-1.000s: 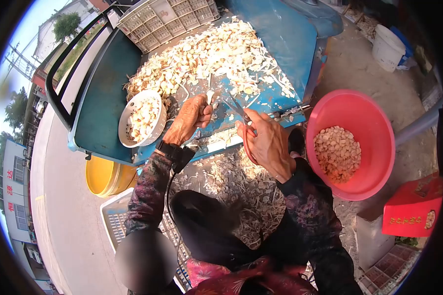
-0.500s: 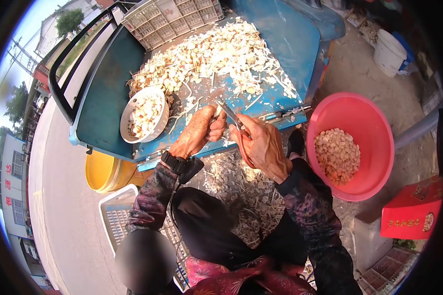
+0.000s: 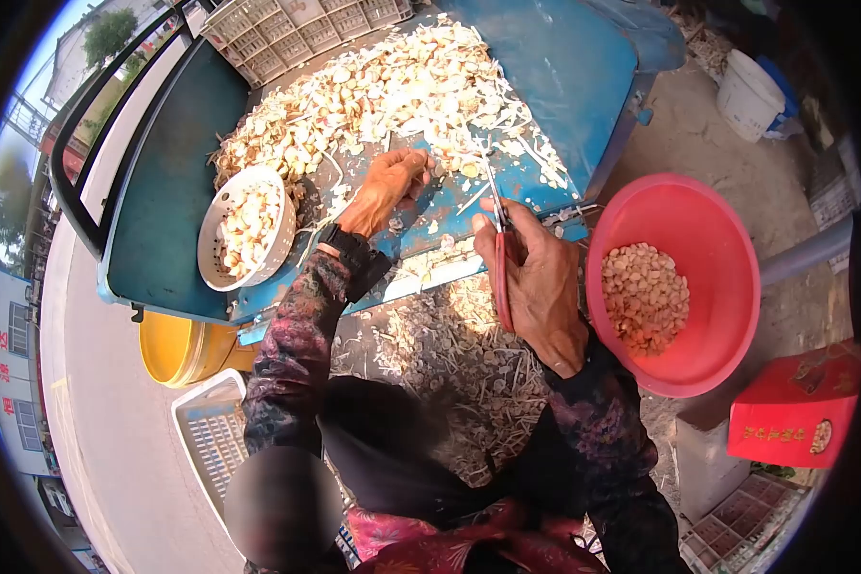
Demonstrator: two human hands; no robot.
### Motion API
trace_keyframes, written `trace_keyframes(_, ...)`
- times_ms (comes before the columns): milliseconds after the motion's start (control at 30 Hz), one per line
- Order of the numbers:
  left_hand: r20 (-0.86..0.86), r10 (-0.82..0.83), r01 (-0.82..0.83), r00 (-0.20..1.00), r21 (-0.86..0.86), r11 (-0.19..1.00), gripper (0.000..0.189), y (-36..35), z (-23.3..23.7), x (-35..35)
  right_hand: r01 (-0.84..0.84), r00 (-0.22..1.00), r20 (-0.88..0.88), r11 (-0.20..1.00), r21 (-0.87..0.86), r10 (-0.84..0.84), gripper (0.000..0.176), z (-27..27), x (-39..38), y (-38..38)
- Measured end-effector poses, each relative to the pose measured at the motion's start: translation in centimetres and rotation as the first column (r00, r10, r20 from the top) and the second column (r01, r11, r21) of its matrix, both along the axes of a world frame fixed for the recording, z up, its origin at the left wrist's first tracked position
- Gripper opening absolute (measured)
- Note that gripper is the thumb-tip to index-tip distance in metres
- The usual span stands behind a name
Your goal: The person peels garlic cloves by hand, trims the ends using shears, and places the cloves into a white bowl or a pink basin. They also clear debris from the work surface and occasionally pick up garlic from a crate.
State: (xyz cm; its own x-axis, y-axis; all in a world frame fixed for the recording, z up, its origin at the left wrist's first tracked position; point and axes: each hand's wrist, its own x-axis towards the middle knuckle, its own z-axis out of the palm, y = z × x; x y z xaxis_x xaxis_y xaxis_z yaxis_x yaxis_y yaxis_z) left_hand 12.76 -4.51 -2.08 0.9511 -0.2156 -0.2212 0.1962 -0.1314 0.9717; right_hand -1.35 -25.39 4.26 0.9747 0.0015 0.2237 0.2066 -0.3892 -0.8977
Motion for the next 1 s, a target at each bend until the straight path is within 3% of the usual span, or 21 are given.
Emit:
trace_keyframes(33,-0.003,0.001,-0.001,1.000,-0.003,1.000,0.030,-0.2,-0.3,0.4,-0.001,1.000,-0.003,1.000,-0.003,0.001,0.029,0.1,-0.1,0.1)
trace_keyframes(67,0.257,-0.099,-0.008,0.961,0.387,0.922,0.032,-0.8,-0.7,0.8,-0.009,1.000,-0.022,0.999,-0.031,0.008,0.028,0.2,-0.1,0.1)
trace_keyframes(100,0.439,-0.283,-0.125,0.853,0.698,0.705,0.033,-1.5,-1.1,1.1,-0.018,0.999,-0.041,0.998,-0.060,0.016,0.028,0.2,-0.1,0.1)
trace_keyframes(167,0.459,-0.294,-0.172,0.838,0.735,0.655,0.035,-2.8,-1.8,1.1,-0.011,1.000,-0.025,0.997,-0.073,0.010,0.028,0.2,-0.1,0.2)
trace_keyframes(233,0.399,-0.334,-0.181,0.854,0.830,0.528,0.032,-3.3,-1.6,1.2,-0.003,1.000,-0.007,0.997,-0.079,0.002,0.028,0.1,-0.1,0.2)
trace_keyframes(300,0.357,-0.340,-0.151,0.870,0.850,0.505,0.030,-2.8,-1.7,0.9,0.003,1.000,-0.006,0.998,-0.065,-0.003,0.029,-0.4,0.0,0.3)
trace_keyframes(367,0.468,-0.337,-0.116,0.817,0.705,0.700,0.032,-0.9,-2.3,0.6,-0.005,1.000,0.009,0.999,-0.049,0.005,0.029,-1.0,0.1,0.2)
trace_keyframes(400,0.224,-0.154,0.034,0.962,0.461,0.887,0.026,-0.6,-0.7,-0.7,-0.014,1.000,0.020,0.999,-0.036,0.015,0.030,-1.1,0.1,0.1)
trace_keyframes(433,0.223,-0.159,0.036,0.962,0.471,0.882,0.026,0.1,-0.3,-1.6,-0.012,1.000,0.020,1.000,-0.025,0.012,0.030,-1.0,0.1,0.0)
trace_keyframes(467,0.060,-0.046,0.039,0.997,0.120,0.992,0.022,0.9,0.1,-2.4,-0.013,0.999,0.031,1.000,-0.024,0.013,0.030,-0.7,0.0,0.0)
trace_keyframes(500,-0.133,0.008,-0.040,0.991,-0.241,0.970,0.018,1.4,0.5,-3.2,-0.017,0.999,0.043,1.000,-0.025,0.018,0.030,-0.3,0.0,0.0)
trace_keyframes(567,-0.159,0.054,-0.094,0.986,-0.254,0.963,0.011,1.6,1.4,-3.9,-0.015,1.000,0.006,0.999,-0.035,0.016,0.030,0.0,-0.2,0.0)
trace_keyframes(633,-0.243,0.131,-0.218,0.961,-0.378,0.899,0.013,2.0,1.8,-3.4,-0.019,1.000,0.003,0.999,-0.028,0.020,0.031,0.0,-0.1,-0.1)
trace_keyframes(700,-0.247,0.152,-0.231,0.957,-0.336,0.913,0.013,1.6,1.7,-1.9,-0.006,0.999,0.035,0.999,-0.045,0.007,0.030,-0.1,-0.1,-0.1)
trace_keyframes(800,0.028,0.110,-0.113,0.993,0.107,0.988,0.021,-1.0,1.0,1.0,-0.013,0.998,0.055,1.000,0.007,0.013,0.030,-0.4,0.1,-0.1)
trace_keyframes(833,0.026,0.108,-0.110,0.994,0.102,0.989,0.021,-1.6,0.4,2.3,-0.010,0.999,0.054,1.000,0.002,0.010,0.030,-0.3,0.1,-0.2)
trace_keyframes(900,0.477,-0.118,-0.145,0.871,0.480,0.865,0.024,-3.1,-0.2,4.0,-0.033,0.999,0.003,0.999,-0.020,0.033,0.030,-0.1,0.0,-0.4)
trace_keyframes(933,0.441,-0.220,-0.179,0.870,0.700,0.692,0.025,-3.8,0.3,4.2,-0.022,1.000,0.006,1.000,-0.004,0.022,0.030,-0.2,0.0,-0.3)
trace_keyframes(1000,0.452,-0.299,-0.180,0.841,0.754,0.632,0.024,-3.5,-0.4,4.9,-0.033,0.999,-0.006,0.999,-0.009,0.033,0.029,-0.3,0.1,-0.1)
